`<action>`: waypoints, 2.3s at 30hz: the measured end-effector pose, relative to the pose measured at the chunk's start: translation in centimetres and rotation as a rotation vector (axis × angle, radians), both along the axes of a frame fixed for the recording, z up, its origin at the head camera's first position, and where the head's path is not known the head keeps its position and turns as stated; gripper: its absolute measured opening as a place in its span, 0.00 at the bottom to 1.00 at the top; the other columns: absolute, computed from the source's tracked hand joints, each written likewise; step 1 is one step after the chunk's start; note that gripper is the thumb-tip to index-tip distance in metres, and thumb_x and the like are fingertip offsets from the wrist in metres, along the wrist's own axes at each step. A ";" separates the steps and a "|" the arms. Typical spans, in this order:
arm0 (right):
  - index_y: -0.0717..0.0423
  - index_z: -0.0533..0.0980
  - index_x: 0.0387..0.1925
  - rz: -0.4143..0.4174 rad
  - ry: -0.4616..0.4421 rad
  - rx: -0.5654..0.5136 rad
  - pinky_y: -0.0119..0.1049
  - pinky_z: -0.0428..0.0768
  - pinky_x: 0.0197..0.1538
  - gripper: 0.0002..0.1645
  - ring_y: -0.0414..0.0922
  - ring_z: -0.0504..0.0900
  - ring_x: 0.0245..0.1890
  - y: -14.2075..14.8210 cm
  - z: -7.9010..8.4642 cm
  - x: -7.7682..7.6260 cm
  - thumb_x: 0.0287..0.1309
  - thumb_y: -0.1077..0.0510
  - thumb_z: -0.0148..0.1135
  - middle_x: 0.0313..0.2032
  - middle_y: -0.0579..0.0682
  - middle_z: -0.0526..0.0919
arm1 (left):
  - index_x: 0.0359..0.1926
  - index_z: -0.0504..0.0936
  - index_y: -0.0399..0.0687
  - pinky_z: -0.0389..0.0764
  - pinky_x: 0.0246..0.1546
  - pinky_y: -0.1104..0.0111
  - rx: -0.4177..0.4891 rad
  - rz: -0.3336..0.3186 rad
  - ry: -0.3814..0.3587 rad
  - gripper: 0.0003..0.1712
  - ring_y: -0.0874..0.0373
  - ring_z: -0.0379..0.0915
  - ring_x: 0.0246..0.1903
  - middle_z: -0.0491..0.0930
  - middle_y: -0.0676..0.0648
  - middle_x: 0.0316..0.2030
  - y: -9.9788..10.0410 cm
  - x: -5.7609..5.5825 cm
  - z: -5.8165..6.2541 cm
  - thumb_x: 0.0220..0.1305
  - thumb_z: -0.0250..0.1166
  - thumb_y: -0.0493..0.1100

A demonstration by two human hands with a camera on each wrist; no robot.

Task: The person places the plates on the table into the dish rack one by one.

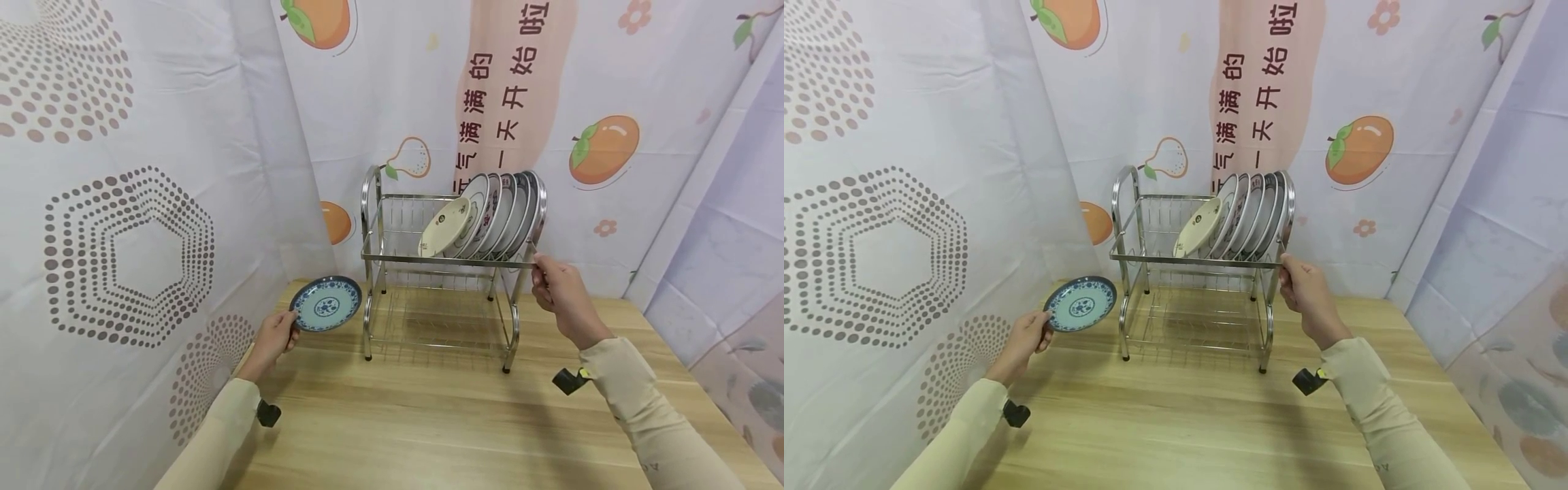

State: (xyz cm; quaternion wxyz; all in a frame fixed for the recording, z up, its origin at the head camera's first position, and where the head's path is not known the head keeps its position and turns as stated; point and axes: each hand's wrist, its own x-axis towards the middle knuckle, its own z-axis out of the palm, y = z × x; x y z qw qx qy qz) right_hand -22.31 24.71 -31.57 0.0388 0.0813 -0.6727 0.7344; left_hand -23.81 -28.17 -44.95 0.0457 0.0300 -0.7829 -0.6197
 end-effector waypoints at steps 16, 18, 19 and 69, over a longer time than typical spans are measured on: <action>0.53 0.69 0.18 -0.013 -0.012 -0.012 0.42 0.43 0.21 0.29 0.36 0.55 0.10 0.3 -0.3 0.1 0.79 0.47 0.50 0.10 0.41 0.63 | 0.29 0.71 0.41 0.64 0.16 0.75 0.026 -0.072 0.016 0.21 0.63 0.63 0.15 0.71 0.49 0.20 1.6 1.6 1.0 0.81 0.48 0.46; 0.53 0.69 0.18 -0.012 -0.013 -0.015 0.42 0.43 0.21 0.29 0.35 0.56 0.10 0.3 -0.4 0.2 0.79 0.47 0.50 0.10 0.41 0.63 | 0.29 0.71 0.41 0.64 0.16 0.75 0.021 -0.083 0.015 0.21 0.63 0.63 0.15 0.71 0.49 0.20 1.8 1.8 1.3 0.81 0.48 0.46; 0.52 0.69 0.18 -0.011 -0.012 -0.015 0.42 0.43 0.21 0.29 0.35 0.57 0.10 0.3 -0.3 0.2 0.79 0.47 0.50 0.10 0.41 0.63 | 0.29 0.71 0.41 0.64 0.16 0.75 0.022 -0.086 0.014 0.21 0.63 0.63 0.15 0.71 0.49 0.20 2.0 1.9 1.4 0.81 0.48 0.46; 0.52 0.69 0.19 0.095 -0.081 -0.231 0.36 0.44 0.20 0.30 0.39 0.51 0.11 -0.5 -0.5 0.7 0.80 0.43 0.48 0.11 0.42 0.65 | 0.31 0.75 0.40 0.66 0.16 0.76 0.053 -0.351 0.003 0.19 0.63 0.64 0.17 0.72 0.49 0.20 9.1 3.5 2.1 0.80 0.49 0.44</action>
